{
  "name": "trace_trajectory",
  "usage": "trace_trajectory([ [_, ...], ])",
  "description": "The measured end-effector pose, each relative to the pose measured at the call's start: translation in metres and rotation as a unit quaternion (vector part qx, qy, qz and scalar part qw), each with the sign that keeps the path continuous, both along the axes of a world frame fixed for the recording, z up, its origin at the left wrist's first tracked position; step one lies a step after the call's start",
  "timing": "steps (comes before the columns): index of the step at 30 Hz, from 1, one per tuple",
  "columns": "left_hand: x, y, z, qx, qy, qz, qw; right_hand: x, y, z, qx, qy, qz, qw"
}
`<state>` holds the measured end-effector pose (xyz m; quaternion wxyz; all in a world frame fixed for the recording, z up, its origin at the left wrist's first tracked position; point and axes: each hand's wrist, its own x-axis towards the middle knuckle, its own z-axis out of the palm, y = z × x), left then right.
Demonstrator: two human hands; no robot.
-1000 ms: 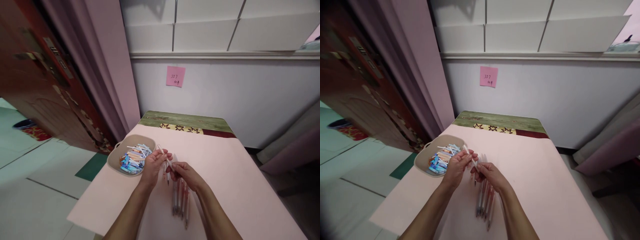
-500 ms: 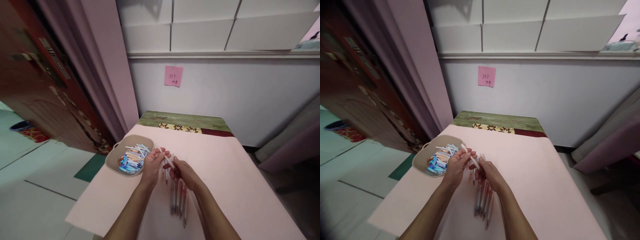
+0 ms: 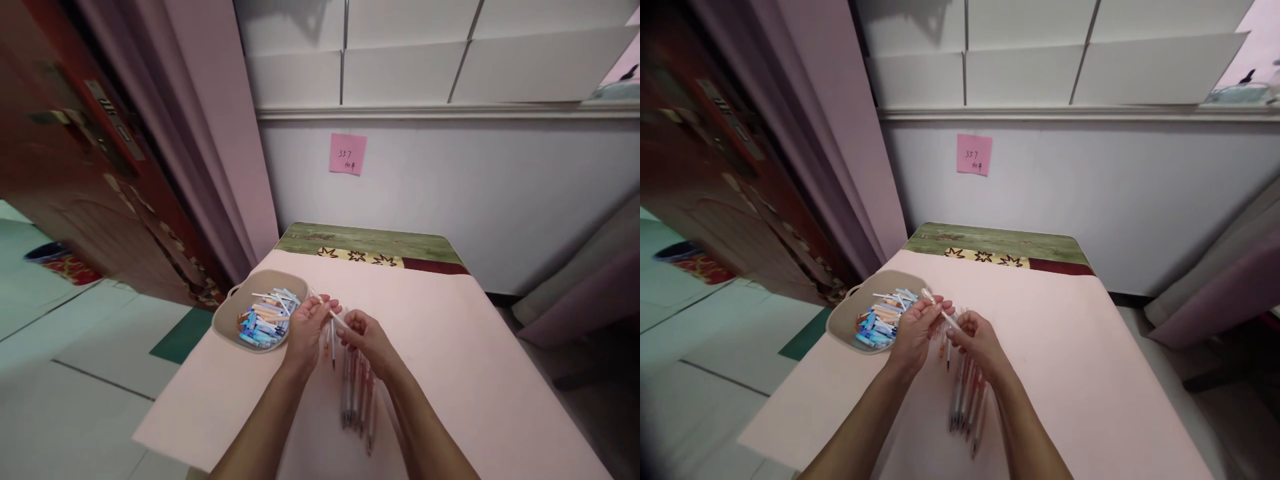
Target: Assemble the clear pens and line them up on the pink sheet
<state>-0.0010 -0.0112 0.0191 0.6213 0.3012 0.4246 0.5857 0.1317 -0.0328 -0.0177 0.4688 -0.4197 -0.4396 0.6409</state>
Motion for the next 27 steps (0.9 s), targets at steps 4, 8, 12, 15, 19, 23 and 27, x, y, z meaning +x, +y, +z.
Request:
trace_trajectory([
  [4, 0.0001, 0.0001, -0.0028, 0.004, -0.011, 0.000, 1.000, -0.0007, -0.0005, 0.0000, -0.016, -0.003, 0.019, 1.000],
  [8, -0.0005, 0.0008, -0.0027, 0.004, -0.011, 0.002, 1.000, -0.0012, -0.0003, -0.0014, -0.016, -0.005, 0.025, 1.000],
  [12, -0.0006, 0.0015, -0.0022, 0.007, -0.023, 0.005, 1.000, 0.0008, -0.0001, -0.0021, 0.008, 0.004, 0.012, 1.000],
  [15, -0.0005, 0.0020, -0.0041, 0.007, -0.025, 0.003, 1.000, 0.0016, 0.0004, -0.0027, -0.008, -0.014, 0.029, 0.999],
  [19, -0.0004, 0.0015, -0.0054, 0.003, -0.024, 0.005, 1.000, 0.0023, 0.0022, -0.0054, -0.006, -0.022, 0.022, 1.000],
  [23, -0.0001, 0.0004, -0.0056, 0.008, -0.032, 0.015, 0.999, 0.0010, 0.0013, -0.0044, 0.005, -0.003, 0.027, 1.000],
  [27, -0.0025, 0.0026, -0.0067, 0.013, -0.030, 0.023, 0.999, 0.0015, 0.0000, -0.0007, -0.003, -0.028, 0.054, 0.998],
])
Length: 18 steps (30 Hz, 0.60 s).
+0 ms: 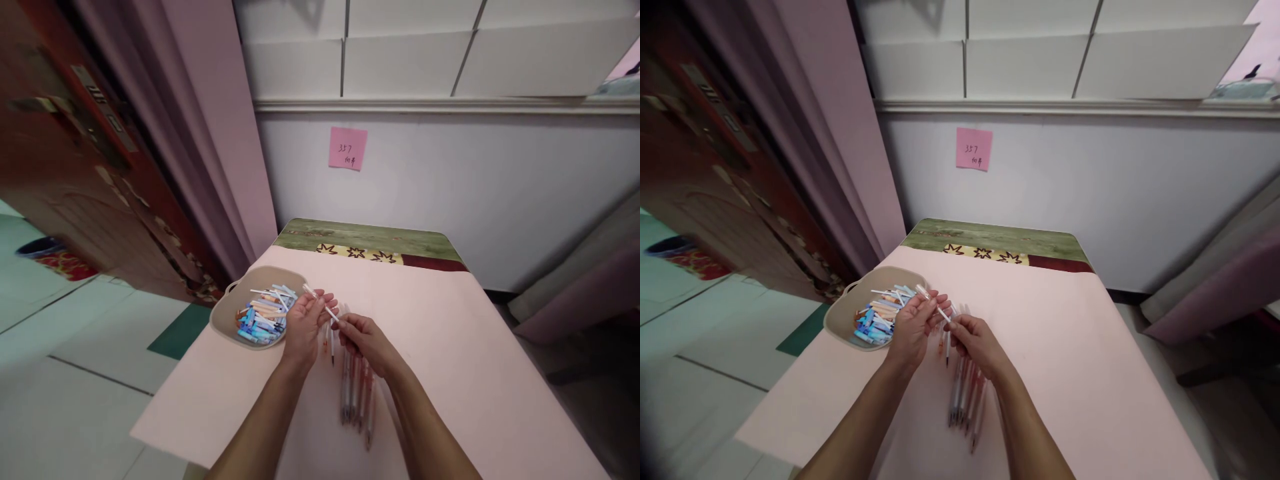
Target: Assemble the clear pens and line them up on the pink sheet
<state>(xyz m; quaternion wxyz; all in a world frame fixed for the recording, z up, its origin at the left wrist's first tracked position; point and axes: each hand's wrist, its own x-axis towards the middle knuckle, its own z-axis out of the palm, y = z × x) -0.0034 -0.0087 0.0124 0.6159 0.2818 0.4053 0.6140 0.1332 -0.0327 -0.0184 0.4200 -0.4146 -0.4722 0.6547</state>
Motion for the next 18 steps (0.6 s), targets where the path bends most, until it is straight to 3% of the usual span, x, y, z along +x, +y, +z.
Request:
trace_trajectory([
  [4, -0.011, 0.006, 0.005, 0.053, 0.041, 0.078, 0.995, 0.016, 0.004, -0.003, -0.010, -0.069, 0.029, 0.997],
  [6, -0.018, 0.007, 0.011, 0.090, 0.091, 0.114, 0.985, 0.027, 0.007, -0.006, -0.025, -0.100, 0.005, 0.995],
  [9, -0.028, 0.000, 0.013, 0.105, 0.259, 0.072, 0.957, 0.035, 0.011, -0.008, -0.027, -0.106, -0.084, 0.990],
  [10, -0.030, -0.005, 0.011, 0.100, 0.342, 0.036, 0.934, 0.034, 0.012, -0.009, -0.023, -0.101, -0.107, 0.989],
  [12, -0.032, -0.014, 0.000, 0.088, 0.517, -0.031, 0.851, 0.030, 0.012, -0.009, -0.017, -0.095, -0.128, 0.987],
  [15, -0.032, -0.024, -0.022, 0.066, 0.667, -0.069, 0.739, 0.020, 0.011, -0.010, -0.022, -0.088, -0.135, 0.987],
  [16, -0.032, -0.026, -0.028, 0.058, 0.687, -0.085, 0.719, 0.017, 0.010, -0.010, -0.026, -0.081, -0.134, 0.987],
  [18, -0.033, -0.027, -0.036, 0.049, 0.697, -0.110, 0.707, 0.013, 0.009, -0.011, -0.036, -0.063, -0.135, 0.988],
])
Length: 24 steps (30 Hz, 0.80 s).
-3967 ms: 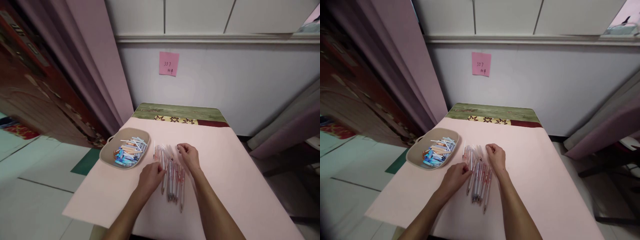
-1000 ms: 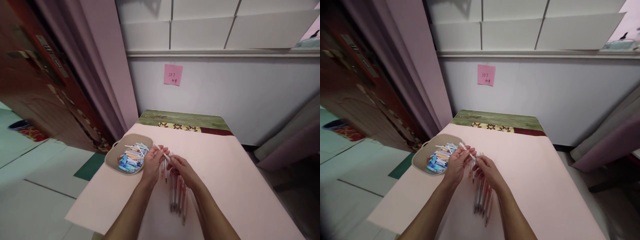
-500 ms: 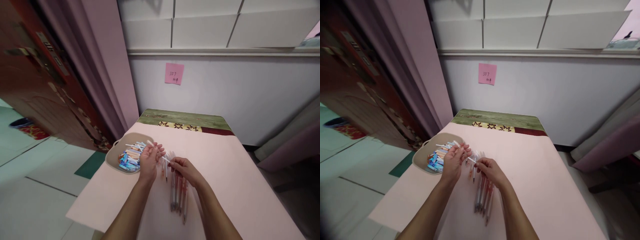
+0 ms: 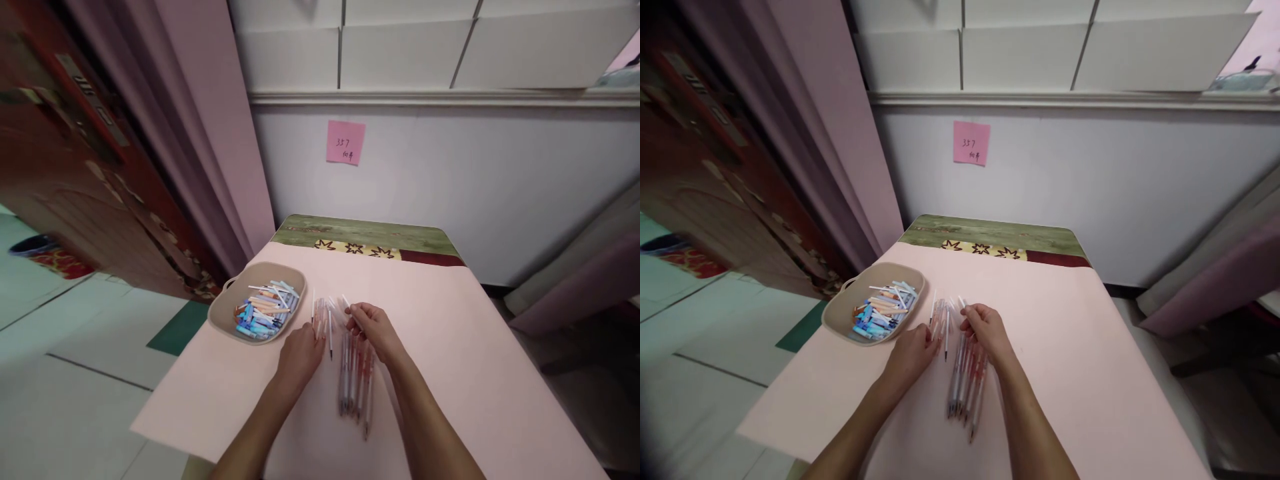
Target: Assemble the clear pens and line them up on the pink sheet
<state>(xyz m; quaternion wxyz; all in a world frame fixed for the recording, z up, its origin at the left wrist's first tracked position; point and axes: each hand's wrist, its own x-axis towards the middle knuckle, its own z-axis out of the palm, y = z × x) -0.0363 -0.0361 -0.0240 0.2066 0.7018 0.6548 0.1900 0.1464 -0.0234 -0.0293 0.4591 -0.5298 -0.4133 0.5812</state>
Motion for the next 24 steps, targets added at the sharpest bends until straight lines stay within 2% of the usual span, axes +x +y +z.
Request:
trace_trajectory([
  [4, -0.001, 0.002, 0.005, 0.038, -0.034, 0.025, 0.998, -0.004, -0.002, 0.001, -0.009, 0.034, 0.009, 0.999],
  [7, 0.008, 0.004, 0.014, 0.065, -0.154, 0.012, 0.986, -0.006, -0.004, 0.002, 0.016, 0.052, 0.075, 0.996],
  [8, 0.013, 0.005, 0.016, 0.044, -0.226, 0.001, 0.973, -0.007, -0.005, 0.003, 0.027, 0.056, 0.103, 0.993],
  [10, 0.022, 0.006, 0.020, -0.024, -0.373, -0.002, 0.928, -0.007, -0.007, 0.003, 0.045, 0.060, 0.144, 0.987],
  [12, 0.027, 0.007, 0.026, -0.060, -0.464, 0.034, 0.883, -0.004, -0.006, 0.003, 0.053, 0.055, 0.153, 0.985],
  [13, 0.027, 0.008, 0.031, -0.046, -0.483, 0.059, 0.872, -0.003, -0.005, 0.002, 0.052, 0.045, 0.145, 0.987],
  [15, 0.022, 0.009, 0.042, 0.031, -0.470, 0.097, 0.877, 0.002, -0.002, 0.000, 0.052, 0.002, 0.105, 0.993],
  [18, 0.013, 0.012, 0.050, 0.138, -0.338, 0.082, 0.927, 0.003, 0.001, -0.005, 0.058, -0.054, 0.024, 0.997],
  [21, 0.010, 0.016, 0.036, 0.111, -0.189, 0.039, 0.975, -0.006, 0.000, -0.011, 0.038, -0.040, 0.004, 0.998],
  [24, 0.013, 0.020, 0.011, 0.071, -0.039, 0.008, 0.997, -0.016, -0.001, -0.016, 0.037, -0.054, 0.011, 0.998],
])
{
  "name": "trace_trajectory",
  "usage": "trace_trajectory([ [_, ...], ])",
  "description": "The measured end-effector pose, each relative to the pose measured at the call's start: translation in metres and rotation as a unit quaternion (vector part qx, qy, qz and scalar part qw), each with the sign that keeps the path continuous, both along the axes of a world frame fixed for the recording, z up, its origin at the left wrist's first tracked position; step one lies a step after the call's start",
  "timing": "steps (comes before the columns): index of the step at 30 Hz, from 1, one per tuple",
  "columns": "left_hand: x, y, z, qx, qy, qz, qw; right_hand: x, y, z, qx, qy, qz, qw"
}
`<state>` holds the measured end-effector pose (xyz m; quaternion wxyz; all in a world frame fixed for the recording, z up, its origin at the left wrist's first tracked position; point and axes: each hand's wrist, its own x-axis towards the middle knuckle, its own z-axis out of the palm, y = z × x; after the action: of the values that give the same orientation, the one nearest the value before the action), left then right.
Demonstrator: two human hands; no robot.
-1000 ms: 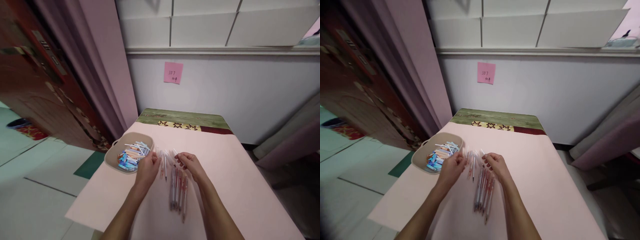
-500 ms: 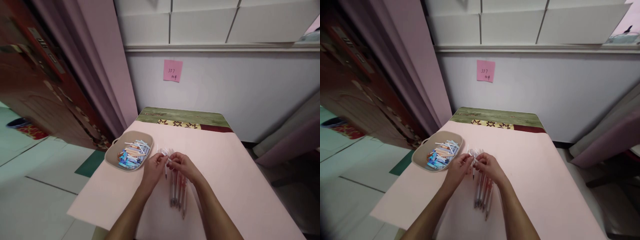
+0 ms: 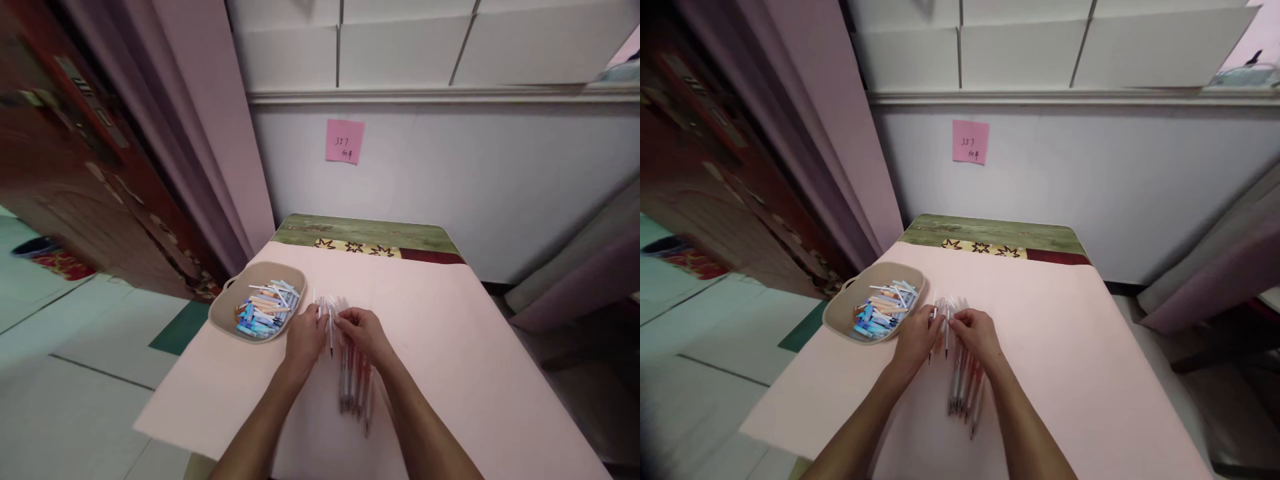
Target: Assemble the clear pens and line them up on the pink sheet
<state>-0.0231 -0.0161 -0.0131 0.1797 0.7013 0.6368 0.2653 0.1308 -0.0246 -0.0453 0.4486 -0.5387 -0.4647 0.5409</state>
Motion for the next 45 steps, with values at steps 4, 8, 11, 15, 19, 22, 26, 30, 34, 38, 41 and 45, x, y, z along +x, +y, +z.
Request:
trace_trajectory([
  [4, -0.003, 0.001, -0.021, 0.039, 0.052, -0.016, 0.998, 0.007, 0.005, -0.005, 0.016, -0.020, -0.054, 0.998],
  [8, -0.014, -0.006, -0.024, 0.065, 0.007, -0.031, 0.997, 0.024, 0.010, -0.005, 0.009, -0.017, -0.095, 0.995],
  [11, -0.016, -0.019, -0.021, 0.069, -0.033, -0.020, 0.997, 0.032, 0.011, -0.002, 0.015, -0.023, -0.115, 0.993],
  [15, 0.000, -0.040, -0.014, 0.018, -0.035, -0.048, 0.998, 0.036, 0.010, 0.002, 0.025, -0.019, -0.147, 0.989],
  [19, 0.019, -0.051, -0.013, -0.103, -0.001, -0.069, 0.992, 0.037, 0.011, 0.001, 0.024, -0.015, -0.155, 0.987],
  [22, 0.024, -0.048, -0.017, -0.147, 0.007, -0.057, 0.988, 0.034, 0.011, 0.001, 0.022, -0.014, -0.145, 0.989],
  [26, 0.021, -0.044, -0.021, -0.181, -0.041, -0.052, 0.981, 0.032, 0.010, 0.001, 0.021, -0.014, -0.136, 0.990],
  [30, 0.018, -0.041, -0.013, -0.179, -0.158, -0.032, 0.971, 0.031, 0.008, 0.005, 0.029, -0.006, -0.126, 0.992],
  [34, 0.015, -0.029, 0.008, -0.171, -0.423, -0.015, 0.890, 0.024, 0.001, 0.017, 0.027, 0.033, -0.005, 0.999],
  [38, 0.014, -0.015, 0.023, -0.145, -0.532, 0.026, 0.834, 0.013, -0.008, 0.029, 0.006, 0.113, 0.172, 0.978],
  [41, 0.014, -0.009, 0.024, -0.134, -0.552, 0.029, 0.823, 0.008, -0.010, 0.031, 0.000, 0.159, 0.194, 0.968],
  [45, 0.009, -0.004, 0.021, -0.159, -0.610, 0.002, 0.776, 0.007, -0.009, 0.029, -0.013, 0.183, 0.193, 0.964],
])
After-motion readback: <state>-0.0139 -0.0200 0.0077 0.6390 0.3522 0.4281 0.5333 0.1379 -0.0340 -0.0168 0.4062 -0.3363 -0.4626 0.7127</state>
